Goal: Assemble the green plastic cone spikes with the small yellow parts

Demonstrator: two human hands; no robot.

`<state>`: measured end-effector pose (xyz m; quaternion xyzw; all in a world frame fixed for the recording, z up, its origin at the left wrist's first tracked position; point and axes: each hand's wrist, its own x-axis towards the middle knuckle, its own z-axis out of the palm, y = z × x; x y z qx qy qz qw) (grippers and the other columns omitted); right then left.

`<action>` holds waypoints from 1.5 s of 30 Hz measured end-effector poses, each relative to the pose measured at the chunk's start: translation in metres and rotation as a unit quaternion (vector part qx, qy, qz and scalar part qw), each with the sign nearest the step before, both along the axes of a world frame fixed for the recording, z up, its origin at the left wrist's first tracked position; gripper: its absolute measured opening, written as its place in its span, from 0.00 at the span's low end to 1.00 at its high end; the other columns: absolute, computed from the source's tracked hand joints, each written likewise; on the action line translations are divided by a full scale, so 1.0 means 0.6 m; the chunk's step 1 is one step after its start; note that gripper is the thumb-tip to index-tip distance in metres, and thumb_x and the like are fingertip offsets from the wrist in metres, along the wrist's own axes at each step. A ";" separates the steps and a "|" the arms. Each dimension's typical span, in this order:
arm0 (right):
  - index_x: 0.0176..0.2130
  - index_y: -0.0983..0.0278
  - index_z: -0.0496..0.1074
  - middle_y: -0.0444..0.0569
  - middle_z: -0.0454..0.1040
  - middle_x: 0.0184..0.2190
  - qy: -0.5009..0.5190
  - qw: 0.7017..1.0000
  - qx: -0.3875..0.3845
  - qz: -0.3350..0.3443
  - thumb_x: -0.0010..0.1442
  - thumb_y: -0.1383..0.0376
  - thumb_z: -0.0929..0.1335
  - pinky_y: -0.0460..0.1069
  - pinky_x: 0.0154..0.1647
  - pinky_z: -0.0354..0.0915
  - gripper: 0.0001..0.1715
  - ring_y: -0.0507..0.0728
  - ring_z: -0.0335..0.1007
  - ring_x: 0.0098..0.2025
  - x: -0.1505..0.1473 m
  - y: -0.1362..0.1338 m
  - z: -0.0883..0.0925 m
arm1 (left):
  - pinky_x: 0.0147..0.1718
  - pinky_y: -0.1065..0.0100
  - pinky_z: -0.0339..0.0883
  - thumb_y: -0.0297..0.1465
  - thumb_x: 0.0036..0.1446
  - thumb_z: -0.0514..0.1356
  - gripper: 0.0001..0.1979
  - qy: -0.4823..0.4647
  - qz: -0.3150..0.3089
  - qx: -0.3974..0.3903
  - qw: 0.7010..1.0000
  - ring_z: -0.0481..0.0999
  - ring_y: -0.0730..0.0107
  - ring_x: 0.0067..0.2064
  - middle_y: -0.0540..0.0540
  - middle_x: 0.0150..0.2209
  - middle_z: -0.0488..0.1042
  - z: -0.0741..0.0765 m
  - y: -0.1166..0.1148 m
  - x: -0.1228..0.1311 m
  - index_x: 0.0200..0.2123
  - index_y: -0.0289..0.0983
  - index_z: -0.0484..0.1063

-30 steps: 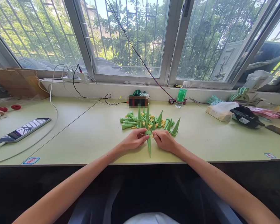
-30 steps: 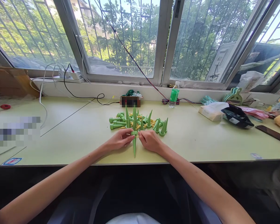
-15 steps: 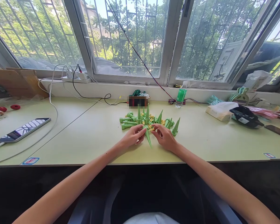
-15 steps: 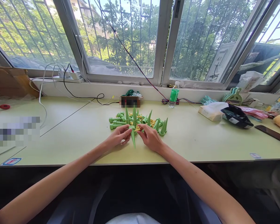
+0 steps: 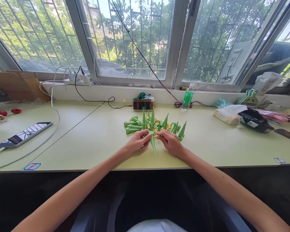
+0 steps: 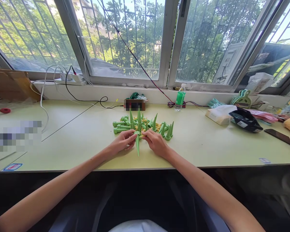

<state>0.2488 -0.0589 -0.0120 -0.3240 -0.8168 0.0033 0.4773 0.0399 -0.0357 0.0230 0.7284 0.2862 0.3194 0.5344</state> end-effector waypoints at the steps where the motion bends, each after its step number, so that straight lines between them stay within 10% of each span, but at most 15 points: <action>1: 0.48 0.61 0.71 0.50 0.75 0.36 -0.002 1.000 0.000 0.001 0.72 0.63 0.62 0.48 0.36 0.67 0.10 0.56 0.72 0.36 0.000 0.000 0.001 | 0.16 0.75 0.50 0.50 0.61 0.59 0.22 0.002 -0.001 0.004 1.000 0.59 0.80 0.18 0.56 0.20 0.60 0.000 0.000 0.000 0.32 0.36 0.62; 26: 0.32 0.61 0.62 0.46 0.68 0.27 -0.074 0.991 -0.114 -0.012 0.74 0.61 0.55 0.48 0.33 0.59 0.19 0.55 0.64 0.28 0.006 -0.007 0.002 | 0.19 0.75 0.51 0.44 0.64 0.57 0.16 0.007 -0.023 0.069 0.997 0.58 0.79 0.21 0.56 0.23 0.59 -0.014 0.006 -0.002 0.37 0.37 0.64; 45: 0.47 0.62 0.66 0.46 0.72 0.31 -0.040 0.992 -0.116 -0.024 0.72 0.61 0.61 0.48 0.34 0.61 0.09 0.54 0.66 0.29 -0.005 -0.016 0.012 | 0.19 0.74 0.50 0.48 0.62 0.59 0.20 -0.021 0.008 0.025 0.999 0.59 0.80 0.20 0.55 0.21 0.63 0.002 0.001 -0.002 0.35 0.36 0.64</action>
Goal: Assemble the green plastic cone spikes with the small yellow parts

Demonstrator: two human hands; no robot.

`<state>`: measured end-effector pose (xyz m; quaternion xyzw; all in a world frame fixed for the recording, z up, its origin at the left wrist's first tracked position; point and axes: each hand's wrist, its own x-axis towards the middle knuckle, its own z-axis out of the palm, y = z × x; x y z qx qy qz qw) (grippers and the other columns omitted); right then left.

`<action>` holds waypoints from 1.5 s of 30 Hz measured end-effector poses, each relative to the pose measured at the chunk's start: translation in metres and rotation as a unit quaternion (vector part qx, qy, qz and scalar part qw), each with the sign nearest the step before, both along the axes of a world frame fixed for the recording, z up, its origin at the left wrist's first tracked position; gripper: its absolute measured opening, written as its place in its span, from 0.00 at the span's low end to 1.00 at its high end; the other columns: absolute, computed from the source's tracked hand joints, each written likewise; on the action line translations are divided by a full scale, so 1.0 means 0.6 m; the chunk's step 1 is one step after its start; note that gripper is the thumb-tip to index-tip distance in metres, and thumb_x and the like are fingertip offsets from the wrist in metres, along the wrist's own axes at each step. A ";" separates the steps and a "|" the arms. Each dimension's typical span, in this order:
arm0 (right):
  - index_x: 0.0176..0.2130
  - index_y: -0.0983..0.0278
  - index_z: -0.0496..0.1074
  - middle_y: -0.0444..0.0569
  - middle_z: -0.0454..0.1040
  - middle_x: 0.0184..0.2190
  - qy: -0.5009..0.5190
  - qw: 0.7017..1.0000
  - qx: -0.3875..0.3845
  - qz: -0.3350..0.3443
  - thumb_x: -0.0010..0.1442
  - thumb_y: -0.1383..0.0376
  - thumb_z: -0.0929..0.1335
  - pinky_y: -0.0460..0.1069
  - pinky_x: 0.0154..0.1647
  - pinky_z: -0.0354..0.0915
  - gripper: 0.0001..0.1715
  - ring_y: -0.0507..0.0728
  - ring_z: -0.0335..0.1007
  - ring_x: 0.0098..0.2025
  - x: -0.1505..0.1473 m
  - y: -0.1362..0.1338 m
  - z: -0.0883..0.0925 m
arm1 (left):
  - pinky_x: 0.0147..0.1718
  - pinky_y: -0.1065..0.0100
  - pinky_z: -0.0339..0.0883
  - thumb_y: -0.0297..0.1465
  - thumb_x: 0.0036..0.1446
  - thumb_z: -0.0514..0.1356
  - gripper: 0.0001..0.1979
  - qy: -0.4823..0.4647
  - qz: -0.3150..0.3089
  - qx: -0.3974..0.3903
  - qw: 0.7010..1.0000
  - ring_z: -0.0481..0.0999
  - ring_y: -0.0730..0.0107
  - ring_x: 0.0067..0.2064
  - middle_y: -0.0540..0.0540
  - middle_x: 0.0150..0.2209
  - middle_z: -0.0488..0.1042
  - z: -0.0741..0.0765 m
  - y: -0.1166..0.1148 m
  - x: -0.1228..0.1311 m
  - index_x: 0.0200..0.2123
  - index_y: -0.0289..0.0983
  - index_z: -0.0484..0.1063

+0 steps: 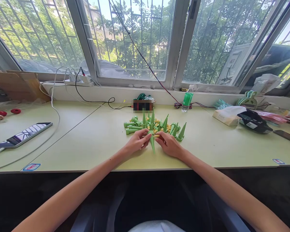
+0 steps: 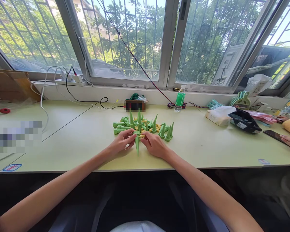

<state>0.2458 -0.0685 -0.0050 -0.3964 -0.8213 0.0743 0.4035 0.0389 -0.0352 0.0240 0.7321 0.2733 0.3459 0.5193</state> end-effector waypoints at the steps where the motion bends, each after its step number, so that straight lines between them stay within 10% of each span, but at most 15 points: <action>1: 0.49 0.62 0.66 0.45 0.73 0.31 0.001 1.000 -0.003 0.001 0.71 0.61 0.62 0.48 0.34 0.61 0.09 0.54 0.66 0.29 0.000 -0.001 0.000 | 0.19 0.74 0.50 0.48 0.63 0.58 0.19 -0.003 -0.001 -0.003 1.000 0.59 0.80 0.20 0.55 0.21 0.63 -0.001 0.000 0.000 0.35 0.36 0.64; 14: 0.51 0.62 0.67 0.51 0.77 0.37 -0.015 0.998 0.057 0.026 0.72 0.59 0.62 0.49 0.40 0.66 0.12 0.57 0.74 0.37 0.010 0.013 -0.014 | 0.18 0.74 0.49 0.49 0.61 0.60 0.21 -0.001 -0.006 -0.023 1.000 0.60 0.80 0.19 0.56 0.21 0.62 -0.001 -0.003 -0.001 0.34 0.36 0.64; 45: 0.29 0.61 0.60 0.44 0.66 0.22 -0.061 0.997 0.028 -0.041 0.75 0.55 0.52 0.47 0.27 0.53 0.25 0.52 0.61 0.23 0.005 0.004 -0.005 | 0.20 0.73 0.51 0.45 0.62 0.58 0.18 0.049 -0.003 0.095 0.994 0.57 0.77 0.22 0.54 0.20 0.60 -0.014 -0.001 0.002 0.29 0.36 0.65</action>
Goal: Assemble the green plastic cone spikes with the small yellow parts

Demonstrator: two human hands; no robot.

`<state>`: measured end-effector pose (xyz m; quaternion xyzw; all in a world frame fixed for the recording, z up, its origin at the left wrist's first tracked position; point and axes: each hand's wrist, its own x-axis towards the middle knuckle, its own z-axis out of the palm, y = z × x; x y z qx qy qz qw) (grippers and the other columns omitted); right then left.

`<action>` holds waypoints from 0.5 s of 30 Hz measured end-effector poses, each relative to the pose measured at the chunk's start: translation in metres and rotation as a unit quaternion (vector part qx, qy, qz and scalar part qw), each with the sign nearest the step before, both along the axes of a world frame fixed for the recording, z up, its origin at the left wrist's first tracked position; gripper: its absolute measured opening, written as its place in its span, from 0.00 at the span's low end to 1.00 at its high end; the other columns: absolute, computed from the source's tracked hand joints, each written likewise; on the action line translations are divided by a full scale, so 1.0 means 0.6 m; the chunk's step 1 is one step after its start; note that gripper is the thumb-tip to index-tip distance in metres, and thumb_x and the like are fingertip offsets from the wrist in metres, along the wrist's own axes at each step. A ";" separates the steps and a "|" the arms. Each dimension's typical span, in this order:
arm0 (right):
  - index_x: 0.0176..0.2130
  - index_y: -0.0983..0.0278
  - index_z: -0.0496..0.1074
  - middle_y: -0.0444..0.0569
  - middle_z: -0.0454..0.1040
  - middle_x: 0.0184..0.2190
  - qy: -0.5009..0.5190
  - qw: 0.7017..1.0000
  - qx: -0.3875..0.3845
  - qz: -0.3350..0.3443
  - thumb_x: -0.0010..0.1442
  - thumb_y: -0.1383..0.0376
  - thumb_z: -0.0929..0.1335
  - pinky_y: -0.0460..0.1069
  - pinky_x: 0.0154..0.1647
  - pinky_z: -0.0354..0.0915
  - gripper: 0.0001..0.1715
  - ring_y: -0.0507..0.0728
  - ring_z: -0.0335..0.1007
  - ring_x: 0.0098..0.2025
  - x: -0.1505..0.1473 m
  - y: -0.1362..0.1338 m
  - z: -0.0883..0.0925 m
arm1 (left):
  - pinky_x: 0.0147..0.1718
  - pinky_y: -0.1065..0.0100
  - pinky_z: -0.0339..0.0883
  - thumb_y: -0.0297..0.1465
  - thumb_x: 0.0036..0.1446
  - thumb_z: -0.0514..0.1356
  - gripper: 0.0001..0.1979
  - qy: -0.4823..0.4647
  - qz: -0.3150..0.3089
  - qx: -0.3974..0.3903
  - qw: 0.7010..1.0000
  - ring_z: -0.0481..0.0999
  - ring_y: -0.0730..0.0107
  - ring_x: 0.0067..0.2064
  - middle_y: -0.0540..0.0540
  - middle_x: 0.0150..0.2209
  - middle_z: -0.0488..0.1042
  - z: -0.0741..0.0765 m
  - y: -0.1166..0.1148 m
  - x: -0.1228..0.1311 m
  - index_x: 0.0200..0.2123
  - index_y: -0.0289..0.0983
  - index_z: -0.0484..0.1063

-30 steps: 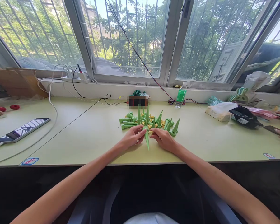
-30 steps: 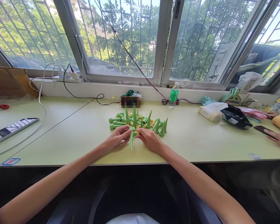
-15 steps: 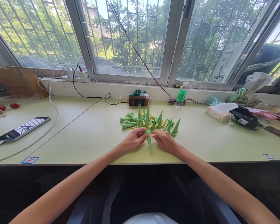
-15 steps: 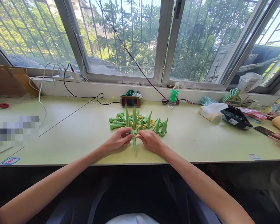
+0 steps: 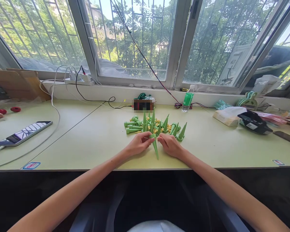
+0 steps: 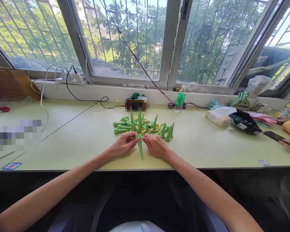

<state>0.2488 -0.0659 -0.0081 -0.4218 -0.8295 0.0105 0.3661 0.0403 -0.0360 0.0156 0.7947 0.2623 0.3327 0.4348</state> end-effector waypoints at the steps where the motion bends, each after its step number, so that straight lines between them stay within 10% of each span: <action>1: 0.30 0.61 0.60 0.44 0.66 0.22 0.003 1.000 0.000 -0.002 0.75 0.55 0.52 0.47 0.27 0.53 0.25 0.52 0.60 0.23 0.000 0.000 0.000 | 0.20 0.73 0.51 0.45 0.63 0.58 0.19 -0.003 0.000 -0.006 1.000 0.57 0.77 0.22 0.54 0.20 0.60 0.001 0.000 0.000 0.29 0.36 0.64; 15: 0.27 0.60 0.58 0.43 0.64 0.20 -0.011 1.000 0.004 -0.002 0.74 0.59 0.53 0.48 0.27 0.51 0.24 0.52 0.58 0.21 -0.003 -0.001 -0.001 | 0.22 0.72 0.50 0.43 0.62 0.60 0.16 0.023 0.021 0.056 0.998 0.54 0.77 0.24 0.54 0.22 0.57 -0.018 0.008 -0.001 0.32 0.35 0.69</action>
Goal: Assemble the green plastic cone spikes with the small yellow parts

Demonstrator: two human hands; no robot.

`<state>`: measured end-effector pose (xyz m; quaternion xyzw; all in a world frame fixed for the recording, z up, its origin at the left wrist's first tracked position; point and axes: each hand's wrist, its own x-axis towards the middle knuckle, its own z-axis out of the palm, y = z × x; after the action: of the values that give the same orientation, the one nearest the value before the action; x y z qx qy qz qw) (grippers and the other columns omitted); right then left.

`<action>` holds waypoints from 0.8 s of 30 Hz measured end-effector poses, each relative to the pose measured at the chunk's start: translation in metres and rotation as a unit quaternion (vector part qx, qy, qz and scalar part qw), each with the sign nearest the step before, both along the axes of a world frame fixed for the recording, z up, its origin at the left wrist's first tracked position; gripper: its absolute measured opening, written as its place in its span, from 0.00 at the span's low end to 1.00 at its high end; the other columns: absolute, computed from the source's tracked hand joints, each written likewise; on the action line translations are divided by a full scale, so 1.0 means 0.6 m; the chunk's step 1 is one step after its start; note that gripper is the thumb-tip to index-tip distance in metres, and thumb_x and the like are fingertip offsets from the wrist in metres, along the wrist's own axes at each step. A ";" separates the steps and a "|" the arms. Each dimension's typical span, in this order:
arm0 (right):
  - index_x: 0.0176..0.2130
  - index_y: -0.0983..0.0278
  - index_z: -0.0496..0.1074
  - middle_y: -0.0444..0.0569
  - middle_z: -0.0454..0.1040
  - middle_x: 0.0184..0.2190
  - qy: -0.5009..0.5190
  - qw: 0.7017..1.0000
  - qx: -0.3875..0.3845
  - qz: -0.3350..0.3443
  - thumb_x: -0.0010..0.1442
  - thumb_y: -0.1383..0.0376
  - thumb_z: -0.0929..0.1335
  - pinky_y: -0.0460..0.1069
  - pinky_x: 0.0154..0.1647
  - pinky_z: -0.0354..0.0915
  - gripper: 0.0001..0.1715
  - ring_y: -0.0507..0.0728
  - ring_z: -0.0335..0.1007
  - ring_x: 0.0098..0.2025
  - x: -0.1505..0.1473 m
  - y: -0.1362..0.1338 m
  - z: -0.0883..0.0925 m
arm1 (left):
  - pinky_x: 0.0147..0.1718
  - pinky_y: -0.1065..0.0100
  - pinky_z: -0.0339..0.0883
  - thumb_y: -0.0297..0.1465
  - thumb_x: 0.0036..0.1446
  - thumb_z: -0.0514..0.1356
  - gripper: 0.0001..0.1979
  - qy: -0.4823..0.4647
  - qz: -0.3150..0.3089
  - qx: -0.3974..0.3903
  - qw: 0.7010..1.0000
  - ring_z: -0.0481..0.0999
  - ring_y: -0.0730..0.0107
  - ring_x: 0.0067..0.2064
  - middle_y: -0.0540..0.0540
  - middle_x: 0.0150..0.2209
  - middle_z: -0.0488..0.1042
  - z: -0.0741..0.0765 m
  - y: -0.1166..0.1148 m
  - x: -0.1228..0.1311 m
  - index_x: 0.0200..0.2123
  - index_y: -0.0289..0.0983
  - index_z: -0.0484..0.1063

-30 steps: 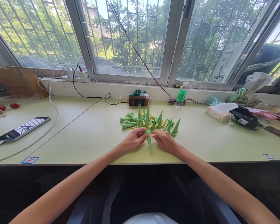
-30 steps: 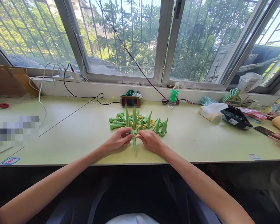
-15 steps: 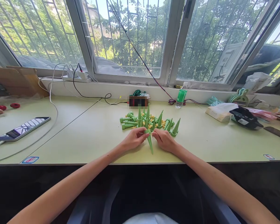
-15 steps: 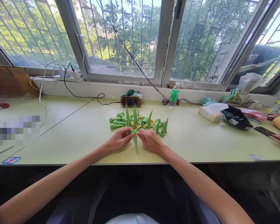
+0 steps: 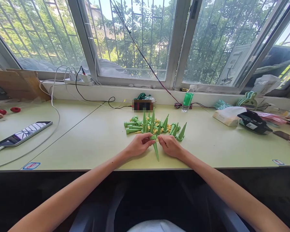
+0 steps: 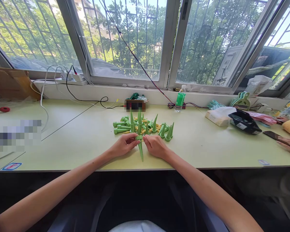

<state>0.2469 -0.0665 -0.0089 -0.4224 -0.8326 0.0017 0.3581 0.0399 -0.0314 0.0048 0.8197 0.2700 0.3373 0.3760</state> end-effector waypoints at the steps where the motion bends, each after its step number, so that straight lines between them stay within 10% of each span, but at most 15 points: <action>1: 0.27 0.60 0.58 0.43 0.63 0.20 -0.003 1.000 0.001 -0.002 0.74 0.59 0.53 0.48 0.27 0.51 0.24 0.52 0.58 0.21 0.000 0.000 0.000 | 0.22 0.72 0.50 0.43 0.61 0.60 0.16 0.000 0.000 0.001 1.000 0.55 0.76 0.24 0.54 0.22 0.58 0.000 0.000 0.000 0.33 0.35 0.69; 24: 0.55 0.60 0.67 0.52 0.77 0.42 0.060 0.992 0.098 0.059 0.73 0.61 0.61 0.48 0.37 0.69 0.14 0.56 0.75 0.38 0.005 0.008 -0.001 | 0.17 0.75 0.50 0.47 0.61 0.60 0.22 -0.090 -0.025 -0.202 0.975 0.59 0.82 0.18 0.55 0.21 0.63 0.025 -0.003 -0.001 0.28 0.36 0.62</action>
<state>0.2499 -0.0616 -0.0095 -0.3346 -0.8293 -0.0330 0.4463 0.0395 -0.0330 0.0199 0.7000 0.2770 0.3385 0.5646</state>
